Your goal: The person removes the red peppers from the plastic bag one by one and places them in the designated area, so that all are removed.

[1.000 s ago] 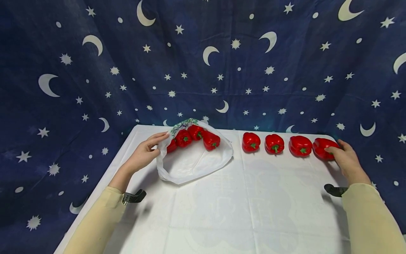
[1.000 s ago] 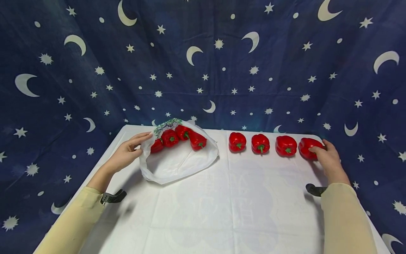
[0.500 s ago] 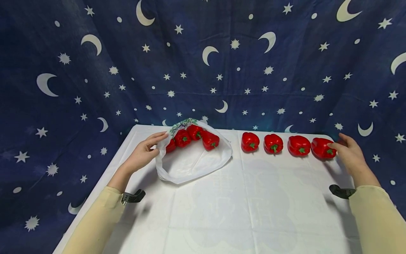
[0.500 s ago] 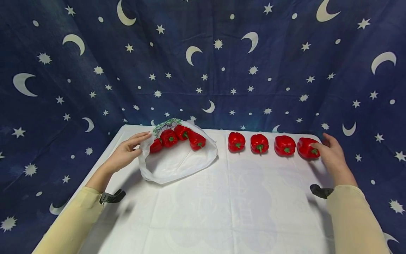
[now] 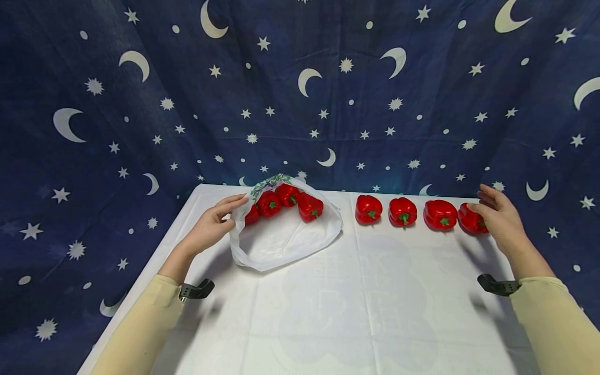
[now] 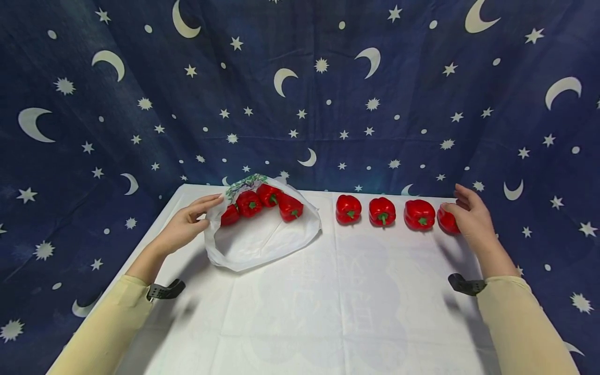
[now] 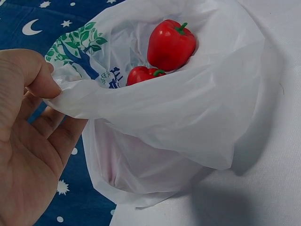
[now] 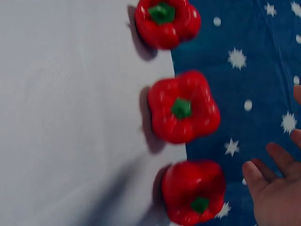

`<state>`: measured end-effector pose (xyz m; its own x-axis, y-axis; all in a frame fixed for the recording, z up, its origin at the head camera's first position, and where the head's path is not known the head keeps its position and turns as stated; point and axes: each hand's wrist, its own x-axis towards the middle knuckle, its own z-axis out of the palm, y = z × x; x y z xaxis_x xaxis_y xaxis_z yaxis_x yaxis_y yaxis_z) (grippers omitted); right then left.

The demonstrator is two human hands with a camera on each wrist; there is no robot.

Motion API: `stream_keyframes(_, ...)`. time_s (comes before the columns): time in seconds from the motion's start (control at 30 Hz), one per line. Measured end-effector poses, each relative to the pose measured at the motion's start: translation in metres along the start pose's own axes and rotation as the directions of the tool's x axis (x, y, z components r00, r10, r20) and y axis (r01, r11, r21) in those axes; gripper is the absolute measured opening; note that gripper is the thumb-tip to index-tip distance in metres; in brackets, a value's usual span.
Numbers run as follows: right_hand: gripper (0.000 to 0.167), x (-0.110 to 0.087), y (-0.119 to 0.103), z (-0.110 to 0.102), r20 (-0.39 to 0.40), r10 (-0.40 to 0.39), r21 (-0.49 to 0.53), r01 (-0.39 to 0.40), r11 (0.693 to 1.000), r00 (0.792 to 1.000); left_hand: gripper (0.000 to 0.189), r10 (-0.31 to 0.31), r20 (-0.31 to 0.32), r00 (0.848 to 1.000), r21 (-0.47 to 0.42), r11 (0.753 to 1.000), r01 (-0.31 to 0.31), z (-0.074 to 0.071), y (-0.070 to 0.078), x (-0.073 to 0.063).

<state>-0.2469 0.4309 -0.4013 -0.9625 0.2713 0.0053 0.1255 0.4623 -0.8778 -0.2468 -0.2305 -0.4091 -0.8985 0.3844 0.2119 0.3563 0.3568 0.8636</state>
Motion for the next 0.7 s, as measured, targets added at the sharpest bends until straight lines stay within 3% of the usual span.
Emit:
stream_keyframes(0.17,0.072,-0.006,-0.009,0.013,0.041,-0.081,-0.009,0.081,0.997,0.996,0.062,-0.013,-0.003,1.000,-0.020,1.000,0.013,0.000,0.000,0.000)
stream_keyframes(0.4,0.072,-0.013,-0.021,0.029,0.093,-0.123,0.015,0.122,0.992,0.988,0.062,-0.017,-0.006,1.000,-0.019,1.000,0.017,0.000,0.000,0.000)
stream_keyframes(0.7,0.072,-0.027,-0.042,0.057,0.201,-0.227,-0.009,0.233,0.972,0.953,0.061,-0.018,-0.007,1.000,-0.011,1.000,0.018,0.002,0.003,0.001)
